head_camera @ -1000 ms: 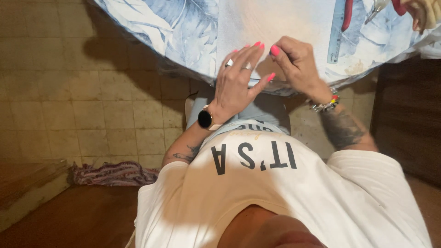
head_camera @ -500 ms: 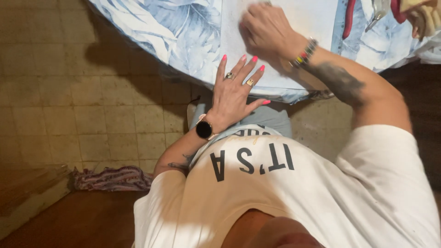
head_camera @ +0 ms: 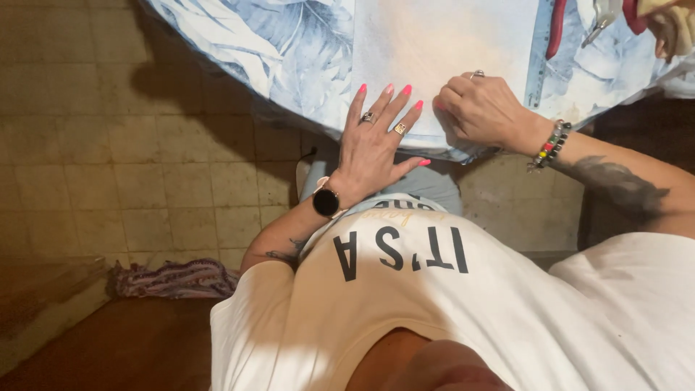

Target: Peeling small blue stickers and rubbing them onto a white surface

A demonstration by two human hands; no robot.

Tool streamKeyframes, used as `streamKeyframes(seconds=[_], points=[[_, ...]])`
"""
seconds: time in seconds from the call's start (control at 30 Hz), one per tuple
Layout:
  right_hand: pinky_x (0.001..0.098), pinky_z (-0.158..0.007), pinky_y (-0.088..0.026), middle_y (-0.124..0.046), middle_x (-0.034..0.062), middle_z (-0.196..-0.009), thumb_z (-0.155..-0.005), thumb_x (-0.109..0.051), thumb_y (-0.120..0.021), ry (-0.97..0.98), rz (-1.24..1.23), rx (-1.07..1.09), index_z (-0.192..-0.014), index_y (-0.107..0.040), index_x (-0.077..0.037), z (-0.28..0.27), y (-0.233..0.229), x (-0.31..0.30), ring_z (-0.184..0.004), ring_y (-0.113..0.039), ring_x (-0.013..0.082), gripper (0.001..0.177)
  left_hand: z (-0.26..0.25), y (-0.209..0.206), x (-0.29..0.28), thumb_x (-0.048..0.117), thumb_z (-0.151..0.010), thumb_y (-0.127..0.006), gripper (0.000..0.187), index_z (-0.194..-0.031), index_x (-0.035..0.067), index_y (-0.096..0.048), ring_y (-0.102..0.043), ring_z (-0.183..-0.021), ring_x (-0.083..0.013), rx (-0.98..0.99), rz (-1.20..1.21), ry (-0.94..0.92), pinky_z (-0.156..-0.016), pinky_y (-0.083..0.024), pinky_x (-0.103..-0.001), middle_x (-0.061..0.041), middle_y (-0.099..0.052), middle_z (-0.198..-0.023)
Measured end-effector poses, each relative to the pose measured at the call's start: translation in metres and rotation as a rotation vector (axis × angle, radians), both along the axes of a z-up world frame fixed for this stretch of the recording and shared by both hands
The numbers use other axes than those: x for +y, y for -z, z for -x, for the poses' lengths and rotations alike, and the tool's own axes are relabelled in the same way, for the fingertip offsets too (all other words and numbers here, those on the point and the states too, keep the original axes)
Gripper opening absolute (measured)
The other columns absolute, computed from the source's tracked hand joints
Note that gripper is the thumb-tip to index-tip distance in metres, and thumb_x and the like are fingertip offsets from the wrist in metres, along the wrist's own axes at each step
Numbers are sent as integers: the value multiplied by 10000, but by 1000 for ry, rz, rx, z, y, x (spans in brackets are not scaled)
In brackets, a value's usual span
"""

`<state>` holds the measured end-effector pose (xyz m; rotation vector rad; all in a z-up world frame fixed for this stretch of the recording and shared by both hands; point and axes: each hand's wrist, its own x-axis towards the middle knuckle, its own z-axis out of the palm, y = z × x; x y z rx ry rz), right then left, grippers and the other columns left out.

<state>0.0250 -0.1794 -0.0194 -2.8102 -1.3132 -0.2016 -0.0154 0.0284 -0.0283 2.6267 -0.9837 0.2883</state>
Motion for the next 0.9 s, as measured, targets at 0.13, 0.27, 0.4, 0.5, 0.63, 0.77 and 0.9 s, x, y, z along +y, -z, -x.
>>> streamKeyframes(seconds=[0.13, 0.27, 0.4, 0.5, 0.63, 0.77, 0.9], points=[[348, -373, -331, -470, 61, -644, -834, -163, -451, 44, -42, 85, -755, -507, -74, -29, 12, 21, -488, -446, 242, 131, -1, 2, -1, 635, -720, -558, 682, -1182, 135, -513, -356, -1202, -271, 12, 9, 18, -1037, -101, -479, -99, -432, -1258], [305, -409, -176, -309, 33, -502, -821, -44, -469, 48, -181, 20, -557, -396, -68, -83, 10, 66, -435, -247, 165, 275, -1, -2, -2, 622, -713, -577, 726, -1230, 127, -460, -353, -1206, -271, 30, -43, 16, -1036, -101, -476, -106, -419, -1270], [315, -379, -246, -453, 51, -540, -734, -61, -468, 10, -63, -92, -550, -458, -79, -88, 12, 64, -435, -398, 206, 185, 1, -3, -4, 586, -717, -609, 699, -1217, 120, -467, -367, -1195, -288, 39, 4, 15, -1023, -121, -497, -116, -432, -1257], [344, -373, -276, -419, 56, -621, -842, -179, -497, -74, -19, -92, -647, -421, -88, -58, 8, 37, -439, -390, 238, 228, 0, -2, -3, 624, -716, -571, 702, -1211, 134, -480, -369, -1193, -273, 36, -16, -1, -1026, -89, -497, -97, -465, -1224], [303, -482, -409, -432, 21, -593, -842, -150, -423, -267, 71, 53, -656, -430, -97, -16, -8, -21, -473, -430, 179, 194, 1, 0, -3, 611, -737, -585, 701, -1226, 123, -467, -356, -1207, -289, 42, 19, 26, -1019, -120, -513, -112, -400, -1289], [292, -491, -479, -506, 14, -678, -863, -175, -398, -46, 356, 152, -804, -507, -96, -17, -13, -68, -568, -512, 167, 147, 0, -2, -9, 643, -789, -461, 664, -1152, 94, -547, -451, -1137, -304, -10, 72, -13, -1018, -98, -511, -112, -499, -1207], [318, -463, -263, -360, 86, -599, -936, -64, -385, 123, -349, 379, -698, -358, -23, 3, -30, -23, -509, -338, 210, 243, -6, -16, -20, 458, -833, -555, 503, -1161, 82, -492, -508, -1122, -296, 35, 265, -43, -1021, -31, -523, -91, -550, -1150]])
